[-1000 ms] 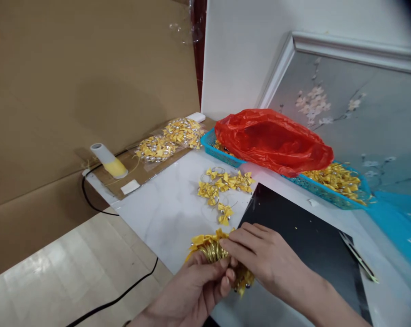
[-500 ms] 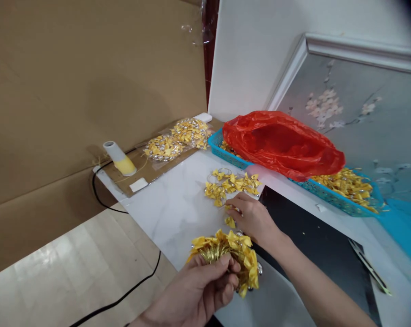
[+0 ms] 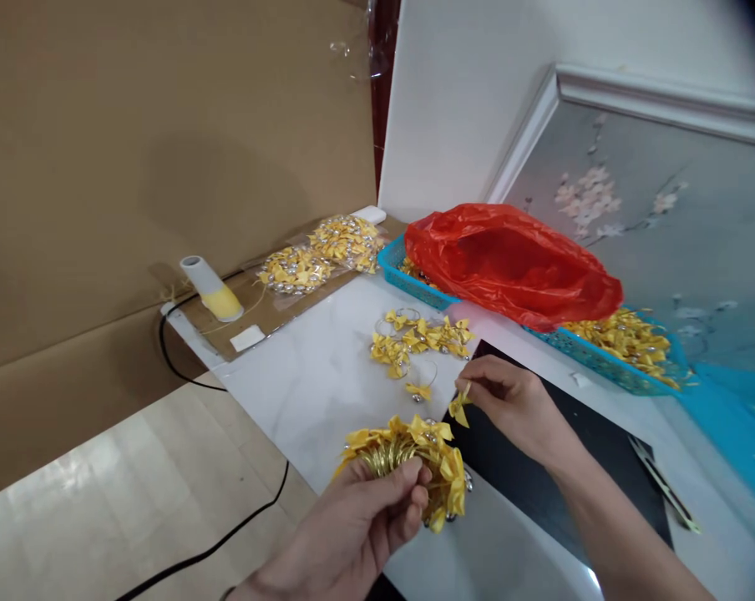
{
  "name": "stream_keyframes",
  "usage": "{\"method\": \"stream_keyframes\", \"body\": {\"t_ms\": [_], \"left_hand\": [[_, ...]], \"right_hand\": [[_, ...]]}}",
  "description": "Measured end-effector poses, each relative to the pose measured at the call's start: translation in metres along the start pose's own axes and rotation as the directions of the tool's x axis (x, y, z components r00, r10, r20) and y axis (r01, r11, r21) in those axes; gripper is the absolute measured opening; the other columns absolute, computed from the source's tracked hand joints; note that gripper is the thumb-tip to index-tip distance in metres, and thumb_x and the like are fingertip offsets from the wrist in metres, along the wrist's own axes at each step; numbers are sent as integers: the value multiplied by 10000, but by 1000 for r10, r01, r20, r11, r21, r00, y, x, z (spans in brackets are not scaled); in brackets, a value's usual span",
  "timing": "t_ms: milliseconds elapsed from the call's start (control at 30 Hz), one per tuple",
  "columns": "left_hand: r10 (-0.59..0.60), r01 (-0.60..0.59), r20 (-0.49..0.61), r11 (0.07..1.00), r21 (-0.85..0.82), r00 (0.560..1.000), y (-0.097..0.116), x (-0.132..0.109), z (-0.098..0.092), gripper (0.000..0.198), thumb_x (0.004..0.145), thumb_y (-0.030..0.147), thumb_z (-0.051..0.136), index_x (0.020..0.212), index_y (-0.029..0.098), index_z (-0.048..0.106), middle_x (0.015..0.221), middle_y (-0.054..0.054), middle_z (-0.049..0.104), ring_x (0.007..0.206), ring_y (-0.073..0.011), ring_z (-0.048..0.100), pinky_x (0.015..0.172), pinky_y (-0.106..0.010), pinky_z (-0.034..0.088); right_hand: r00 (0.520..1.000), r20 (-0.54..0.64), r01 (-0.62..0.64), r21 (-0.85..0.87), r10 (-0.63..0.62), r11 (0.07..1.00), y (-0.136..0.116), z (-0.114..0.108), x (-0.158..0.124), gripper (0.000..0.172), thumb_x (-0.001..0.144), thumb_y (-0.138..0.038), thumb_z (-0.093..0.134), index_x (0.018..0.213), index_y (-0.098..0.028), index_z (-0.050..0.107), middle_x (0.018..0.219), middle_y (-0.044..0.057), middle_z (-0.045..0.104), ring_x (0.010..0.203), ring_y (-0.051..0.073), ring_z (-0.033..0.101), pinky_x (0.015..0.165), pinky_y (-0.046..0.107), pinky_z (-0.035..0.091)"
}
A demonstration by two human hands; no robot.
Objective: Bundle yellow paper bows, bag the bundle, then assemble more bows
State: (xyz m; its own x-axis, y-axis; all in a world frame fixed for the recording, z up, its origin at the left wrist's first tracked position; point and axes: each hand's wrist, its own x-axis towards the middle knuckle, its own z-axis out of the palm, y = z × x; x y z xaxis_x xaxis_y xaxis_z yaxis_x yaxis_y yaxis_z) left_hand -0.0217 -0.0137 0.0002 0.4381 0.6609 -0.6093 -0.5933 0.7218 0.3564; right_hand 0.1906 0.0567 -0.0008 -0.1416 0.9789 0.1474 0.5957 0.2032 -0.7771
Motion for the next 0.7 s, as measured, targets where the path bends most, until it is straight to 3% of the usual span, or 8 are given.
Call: {"method": "stream_keyframes", "body": {"t_ms": [233,300,367,467,600,700], "left_hand": [[12,-11,-42,1000,23,999,-4,2,10,89,814,102,666,820,37,726,785,-89,672,645,-94,631,639,-173,571],[30,-29,-68,999,25,997,-5,4,12,96,824,86,645,827,36,726,790,-92,674,636,-90,625,621,-170,568],[48,-47,-71,999,15,996,-6,5,12,100,829,73,631,843,44,726,796,-87,672,625,-86,621,599,-169,563],[50,-50,-35,999,2,998,-7,6,12,109,833,85,631,885,57,723,777,-70,662,616,-88,615,570,-168,552],[25,-25,-8,1000,-15,1000,-7,6,10,134,846,104,624,925,48,717,770,-69,657,602,-82,603,552,-160,540],[6,-9,-47,997,-72,999,-7,5,11,149,856,102,606,939,40,714,802,-83,660,602,-84,608,536,-160,539]], "right_hand": [[992,13,-122,-30,122,992,-26,-11,-27,226,879,-331,534,704,-190,560,568,-38,480,492,102,421,433,209,324],[998,-45,-39,-44,37,998,-39,-3,-39,164,882,-279,537,747,-194,576,629,-18,539,531,110,488,470,206,392],[989,-70,126,-57,-130,990,-48,8,-52,144,894,-194,505,795,-196,610,744,19,606,630,125,575,561,213,473],[935,-81,330,-153,-345,931,-50,26,-67,253,901,-105,438,869,-201,669,847,61,651,716,147,634,626,231,530],[857,-150,402,-401,-492,823,-43,36,-75,292,892,-68,431,1001,-164,684,899,102,693,710,184,655,571,272,550],[812,-131,442,-497,-568,747,-38,38,-76,296,891,-55,429,1029,-146,674,924,107,714,710,201,662,593,313,564]]}}
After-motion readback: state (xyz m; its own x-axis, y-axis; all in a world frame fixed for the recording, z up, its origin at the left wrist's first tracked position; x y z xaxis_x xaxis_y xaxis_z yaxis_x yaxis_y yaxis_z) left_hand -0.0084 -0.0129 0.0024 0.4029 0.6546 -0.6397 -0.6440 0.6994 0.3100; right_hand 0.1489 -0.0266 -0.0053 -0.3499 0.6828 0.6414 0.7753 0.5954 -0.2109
